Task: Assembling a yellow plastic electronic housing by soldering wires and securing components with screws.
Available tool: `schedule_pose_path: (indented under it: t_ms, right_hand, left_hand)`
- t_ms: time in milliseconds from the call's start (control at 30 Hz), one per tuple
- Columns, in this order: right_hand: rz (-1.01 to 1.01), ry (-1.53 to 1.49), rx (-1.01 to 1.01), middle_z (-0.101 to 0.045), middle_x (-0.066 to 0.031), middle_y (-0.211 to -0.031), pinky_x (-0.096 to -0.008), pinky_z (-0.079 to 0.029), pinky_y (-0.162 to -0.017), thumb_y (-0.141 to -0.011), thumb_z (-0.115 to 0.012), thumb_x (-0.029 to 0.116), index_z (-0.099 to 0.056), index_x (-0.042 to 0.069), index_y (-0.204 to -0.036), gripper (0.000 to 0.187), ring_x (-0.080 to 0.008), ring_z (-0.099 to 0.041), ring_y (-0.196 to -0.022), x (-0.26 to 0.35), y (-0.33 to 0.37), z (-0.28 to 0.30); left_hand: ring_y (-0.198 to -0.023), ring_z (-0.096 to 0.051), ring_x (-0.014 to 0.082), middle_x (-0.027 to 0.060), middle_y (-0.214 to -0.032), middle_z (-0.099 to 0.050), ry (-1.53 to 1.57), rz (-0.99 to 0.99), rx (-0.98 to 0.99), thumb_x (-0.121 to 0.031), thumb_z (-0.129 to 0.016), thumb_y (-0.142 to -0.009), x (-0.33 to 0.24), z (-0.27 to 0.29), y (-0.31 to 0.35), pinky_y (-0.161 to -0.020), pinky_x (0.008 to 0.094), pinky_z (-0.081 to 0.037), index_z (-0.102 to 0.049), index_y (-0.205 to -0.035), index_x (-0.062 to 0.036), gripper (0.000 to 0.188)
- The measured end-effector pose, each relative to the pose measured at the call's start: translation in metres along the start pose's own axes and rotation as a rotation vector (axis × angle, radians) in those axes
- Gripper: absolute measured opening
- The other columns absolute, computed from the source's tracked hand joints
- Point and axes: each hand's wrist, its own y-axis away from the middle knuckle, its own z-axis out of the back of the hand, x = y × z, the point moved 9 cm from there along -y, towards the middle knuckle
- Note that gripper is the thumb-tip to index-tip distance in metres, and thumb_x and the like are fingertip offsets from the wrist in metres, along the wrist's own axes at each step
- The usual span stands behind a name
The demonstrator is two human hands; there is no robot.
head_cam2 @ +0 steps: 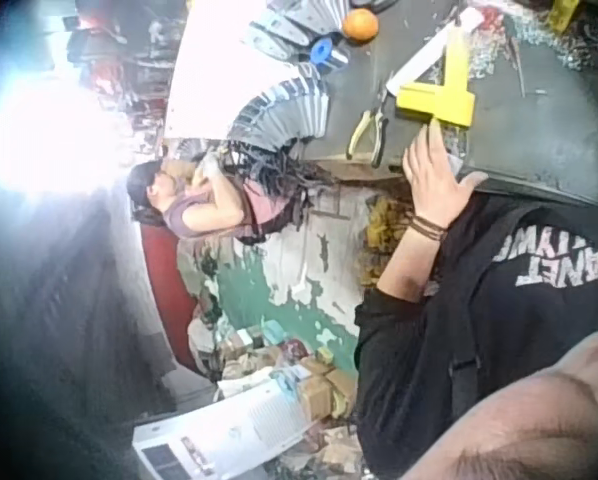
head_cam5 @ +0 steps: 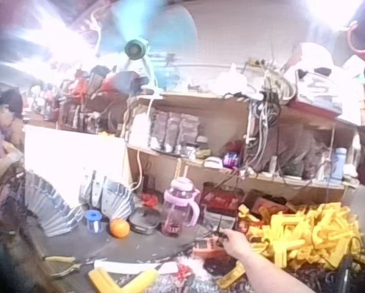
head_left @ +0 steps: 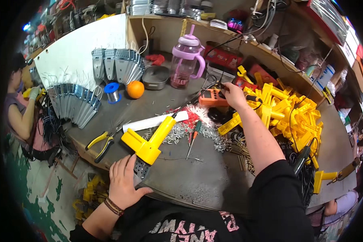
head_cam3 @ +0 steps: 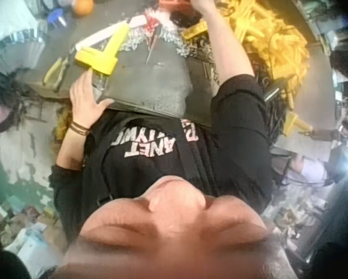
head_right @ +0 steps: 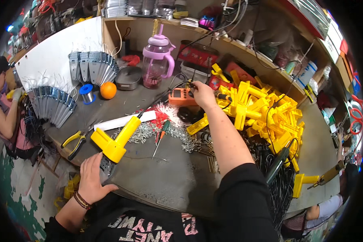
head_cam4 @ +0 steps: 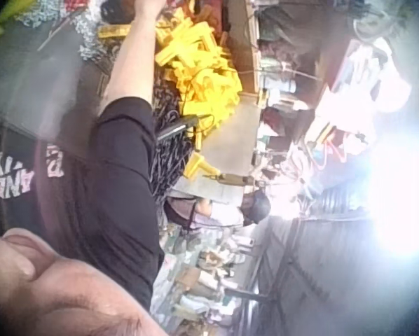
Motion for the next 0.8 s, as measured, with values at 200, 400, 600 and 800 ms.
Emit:
schedule_pose_path:
  t_ms: [200, 400, 600, 800]
  right_hand:
    - [-0.06, -0.59, -0.074, -0.053, 0.0006, -0.091, -0.0246, -0.048, -0.068, -0.098, -0.053, 0.009, -0.05, 0.009, -0.121, 0.024, -0.0089, -0.05, -0.081, 0.02, 0.033, 0.024]
    - [0.618, -0.622, 0.107, -0.061, -0.0066, -0.111, -0.0306, -0.05, -0.084, -0.084, -0.06, -0.001, -0.057, 0.009, -0.112, 0.03, -0.0203, -0.057, -0.106, 0.219, 0.171, 0.046]
    - [0.919, -0.218, 0.119, -0.064, -0.0102, -0.11, -0.0417, -0.053, -0.076, -0.074, -0.073, 0.021, -0.062, 0.013, -0.107, 0.036, -0.029, -0.062, -0.101, 0.236, 0.239, 0.057]
    - [-0.006, 0.476, 0.309, -0.064, -0.0163, -0.105, -0.0424, -0.049, -0.084, -0.082, -0.067, 0.022, -0.065, 0.004, -0.101, 0.026, -0.0352, -0.06, -0.101, 0.0, 0.198, 0.091]
  left_hand:
    - [-0.119, -0.042, 0.0445, 0.025, -0.133, -0.043, 0.136, -0.083, 0.064, -0.032, -0.088, -0.057, 0.001, 0.012, 0.03, -0.103, 0.0526, -0.031, -0.031, -0.141, 0.0043, 0.108]
    - [-0.14, -0.024, 0.0385, 0.0237, -0.15, -0.023, 0.355, 0.029, 0.087, -0.031, -0.093, -0.047, -0.029, 0.104, 0.051, -0.115, 0.0444, -0.019, -0.016, -0.149, 0.0038, 0.132]
    - [-0.066, -0.054, 0.0122, 0.0029, -0.074, -0.057, 0.927, 0.471, -0.022, 0.003, -0.064, -0.076, 0.032, -0.012, 0.098, -0.063, 0.026, -0.047, -0.06, -0.083, -0.0032, 0.01]
    - [-0.039, -0.031, 0.0057, -0.0076, -0.051, -0.034, 1.203, 1.025, -0.866, -0.03, -0.053, -0.099, 0.279, 0.08, 0.302, -0.036, 0.0234, -0.023, -0.042, -0.074, -0.0208, 0.029]
